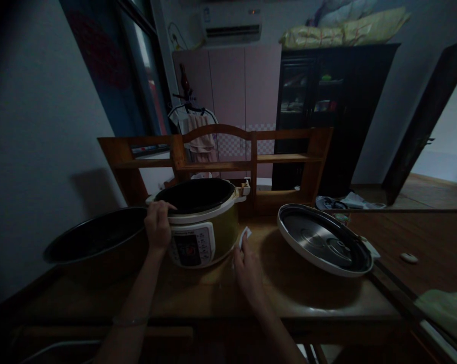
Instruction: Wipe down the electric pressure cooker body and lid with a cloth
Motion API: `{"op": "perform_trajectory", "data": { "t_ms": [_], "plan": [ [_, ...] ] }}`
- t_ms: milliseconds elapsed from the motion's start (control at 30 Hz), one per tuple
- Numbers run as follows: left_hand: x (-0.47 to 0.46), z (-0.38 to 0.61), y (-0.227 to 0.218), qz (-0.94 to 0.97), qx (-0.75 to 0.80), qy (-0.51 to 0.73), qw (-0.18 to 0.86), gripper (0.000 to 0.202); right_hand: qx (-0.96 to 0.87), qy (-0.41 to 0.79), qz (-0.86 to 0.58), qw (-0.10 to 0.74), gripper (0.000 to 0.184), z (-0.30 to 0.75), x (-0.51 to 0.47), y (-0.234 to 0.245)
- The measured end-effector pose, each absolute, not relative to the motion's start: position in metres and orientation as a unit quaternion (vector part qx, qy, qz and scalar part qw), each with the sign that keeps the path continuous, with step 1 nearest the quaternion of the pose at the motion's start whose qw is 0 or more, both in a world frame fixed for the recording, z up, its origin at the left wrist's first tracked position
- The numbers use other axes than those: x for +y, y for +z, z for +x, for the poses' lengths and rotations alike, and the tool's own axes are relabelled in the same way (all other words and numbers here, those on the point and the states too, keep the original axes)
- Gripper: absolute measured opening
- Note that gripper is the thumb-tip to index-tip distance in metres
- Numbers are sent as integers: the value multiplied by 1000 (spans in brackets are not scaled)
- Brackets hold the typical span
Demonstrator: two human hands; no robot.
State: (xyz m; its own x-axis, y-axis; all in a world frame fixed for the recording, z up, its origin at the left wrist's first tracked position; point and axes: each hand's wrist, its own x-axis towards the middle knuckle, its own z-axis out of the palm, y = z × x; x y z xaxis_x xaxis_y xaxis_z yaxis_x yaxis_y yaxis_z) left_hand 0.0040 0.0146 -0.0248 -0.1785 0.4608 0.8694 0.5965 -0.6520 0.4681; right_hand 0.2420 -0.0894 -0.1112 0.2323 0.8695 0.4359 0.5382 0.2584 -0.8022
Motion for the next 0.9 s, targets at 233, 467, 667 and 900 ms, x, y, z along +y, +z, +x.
{"op": "perform_trajectory", "data": {
  "t_ms": [233, 467, 667, 900],
  "plan": [
    [16, 3, -26, -641, -411, -646, 59, 40, -616, 122, -561, 540, 57, 238, -68, -43],
    [16, 3, -26, -633, -420, -648, 51, 41, -629, 108, -516, 571, 60, 217, -47, -46],
    [16, 3, -26, -636, -418, -646, 49, 42, -615, 133, -521, 577, 58, 221, -41, -76],
    [14, 4, -26, -633, -415, -652, 43, 42, -622, 162, -567, 515, 57, 238, -33, -129]
  ]
}}
